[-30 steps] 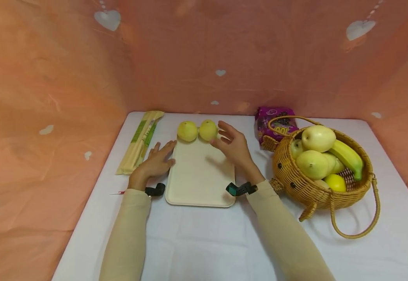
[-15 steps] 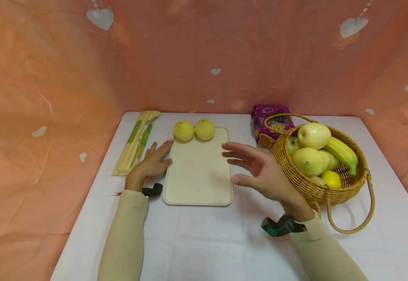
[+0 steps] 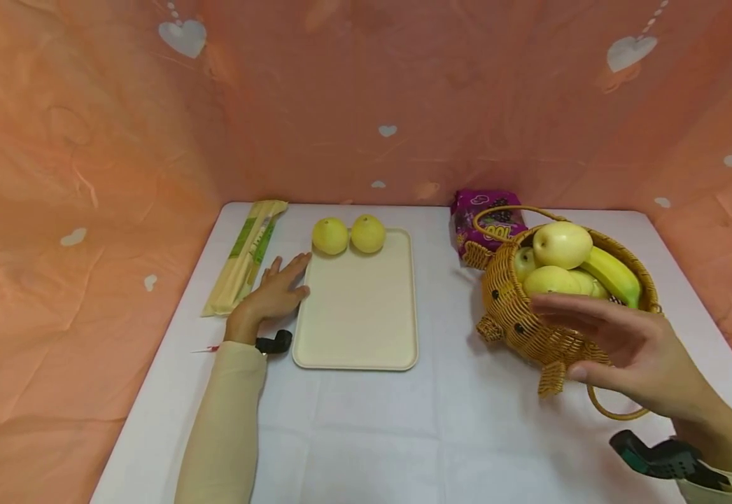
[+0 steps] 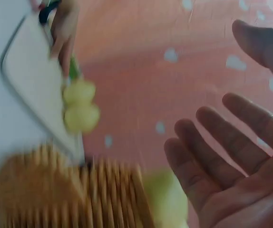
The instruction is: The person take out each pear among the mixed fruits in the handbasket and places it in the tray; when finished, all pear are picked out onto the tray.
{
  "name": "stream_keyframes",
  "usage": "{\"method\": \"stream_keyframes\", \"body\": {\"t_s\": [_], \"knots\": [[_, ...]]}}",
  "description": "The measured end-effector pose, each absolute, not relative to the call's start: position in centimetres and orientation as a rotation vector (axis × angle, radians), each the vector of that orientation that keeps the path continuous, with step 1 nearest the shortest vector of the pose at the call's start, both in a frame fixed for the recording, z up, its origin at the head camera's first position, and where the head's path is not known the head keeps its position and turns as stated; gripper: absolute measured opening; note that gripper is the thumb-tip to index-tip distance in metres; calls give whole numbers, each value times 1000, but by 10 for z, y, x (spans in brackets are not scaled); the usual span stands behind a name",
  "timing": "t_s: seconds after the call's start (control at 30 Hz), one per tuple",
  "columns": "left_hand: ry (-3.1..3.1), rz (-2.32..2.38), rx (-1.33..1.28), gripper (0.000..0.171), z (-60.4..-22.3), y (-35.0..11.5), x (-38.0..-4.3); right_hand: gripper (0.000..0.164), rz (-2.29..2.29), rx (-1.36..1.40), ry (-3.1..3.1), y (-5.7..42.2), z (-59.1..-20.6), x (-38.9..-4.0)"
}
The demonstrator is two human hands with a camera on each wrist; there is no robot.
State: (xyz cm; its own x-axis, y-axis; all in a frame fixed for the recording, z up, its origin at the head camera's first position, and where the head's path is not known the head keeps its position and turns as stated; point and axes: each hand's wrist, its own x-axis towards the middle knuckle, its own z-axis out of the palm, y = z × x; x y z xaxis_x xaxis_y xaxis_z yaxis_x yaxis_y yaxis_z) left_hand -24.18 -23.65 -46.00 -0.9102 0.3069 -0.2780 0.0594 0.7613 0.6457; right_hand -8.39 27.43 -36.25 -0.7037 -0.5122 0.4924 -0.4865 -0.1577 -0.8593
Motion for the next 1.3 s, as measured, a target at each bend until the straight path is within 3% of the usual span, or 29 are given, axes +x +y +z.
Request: {"method": "stream_keyframes", "body": {"t_s": [0.43,1.3], "knots": [[2585,936,272,73,-457,-235,-240,74,-1753,-816,2562,352,-352,-86],[2562,974,270,74,-457,-236,-238,82,-1222,-761,2876,318,-357,-134]]}}
